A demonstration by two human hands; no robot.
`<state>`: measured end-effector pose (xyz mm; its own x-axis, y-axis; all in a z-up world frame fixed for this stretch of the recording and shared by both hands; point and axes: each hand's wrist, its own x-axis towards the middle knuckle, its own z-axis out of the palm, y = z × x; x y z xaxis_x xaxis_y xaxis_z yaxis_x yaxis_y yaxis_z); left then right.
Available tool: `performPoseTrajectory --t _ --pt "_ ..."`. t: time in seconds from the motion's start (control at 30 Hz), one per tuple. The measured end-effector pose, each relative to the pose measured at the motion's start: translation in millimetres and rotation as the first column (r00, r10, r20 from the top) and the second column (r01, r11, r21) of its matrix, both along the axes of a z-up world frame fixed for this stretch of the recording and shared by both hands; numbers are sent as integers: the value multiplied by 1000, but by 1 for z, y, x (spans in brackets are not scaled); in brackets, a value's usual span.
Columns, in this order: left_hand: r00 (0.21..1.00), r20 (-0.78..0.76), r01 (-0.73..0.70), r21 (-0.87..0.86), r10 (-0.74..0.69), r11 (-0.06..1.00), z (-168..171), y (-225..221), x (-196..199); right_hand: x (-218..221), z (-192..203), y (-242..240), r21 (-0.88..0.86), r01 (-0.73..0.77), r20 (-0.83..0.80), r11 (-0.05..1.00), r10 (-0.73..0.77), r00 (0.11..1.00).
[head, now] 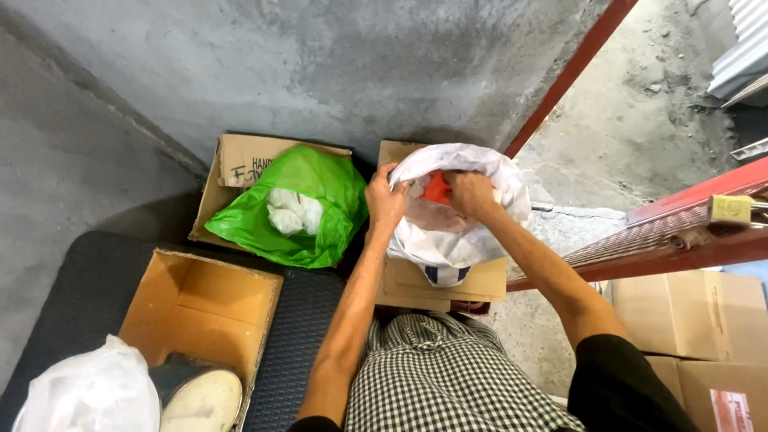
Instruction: Portioning white powder into small plastic bags using a scoop and scale.
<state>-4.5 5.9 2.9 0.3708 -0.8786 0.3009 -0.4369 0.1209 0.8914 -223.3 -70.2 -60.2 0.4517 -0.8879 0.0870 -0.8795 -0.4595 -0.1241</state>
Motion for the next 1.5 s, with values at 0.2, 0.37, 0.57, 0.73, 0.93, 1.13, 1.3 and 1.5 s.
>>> performPoseTrajectory --t 0.2,0.37,0.57,0.73,0.93,1.13,1.3,1.5 --pt "999 -32 28 -43 -30 999 -10 0 -3 1 -13 4 55 157 141 986 -163 976" --pt "998 -59 28 35 -26 999 8 10 -2 14 38 23 166 145 114 975 -166 980" --pt "1000 29 -3 -3 3 1000 -7 10 4 22 -15 13 51 30 238 998 -42 970" --pt "995 -95 -8 79 15 997 -12 14 10 22 -17 3 67 55 261 996 -70 963" --pt "991 130 27 -53 -19 998 14 4 15 -2 34 33 72 15 357 997 -40 933" --pt "958 284 -59 50 42 997 20 -10 23 -35 70 76 -13 -123 473 992 115 873" --pt "990 127 -59 48 53 997 -5 -17 22 -45 79 91 -62 -47 541 997 74 838" --pt "998 43 -48 140 42 989 10 0 19 -32 81 96 -52 -74 657 996 90 748"
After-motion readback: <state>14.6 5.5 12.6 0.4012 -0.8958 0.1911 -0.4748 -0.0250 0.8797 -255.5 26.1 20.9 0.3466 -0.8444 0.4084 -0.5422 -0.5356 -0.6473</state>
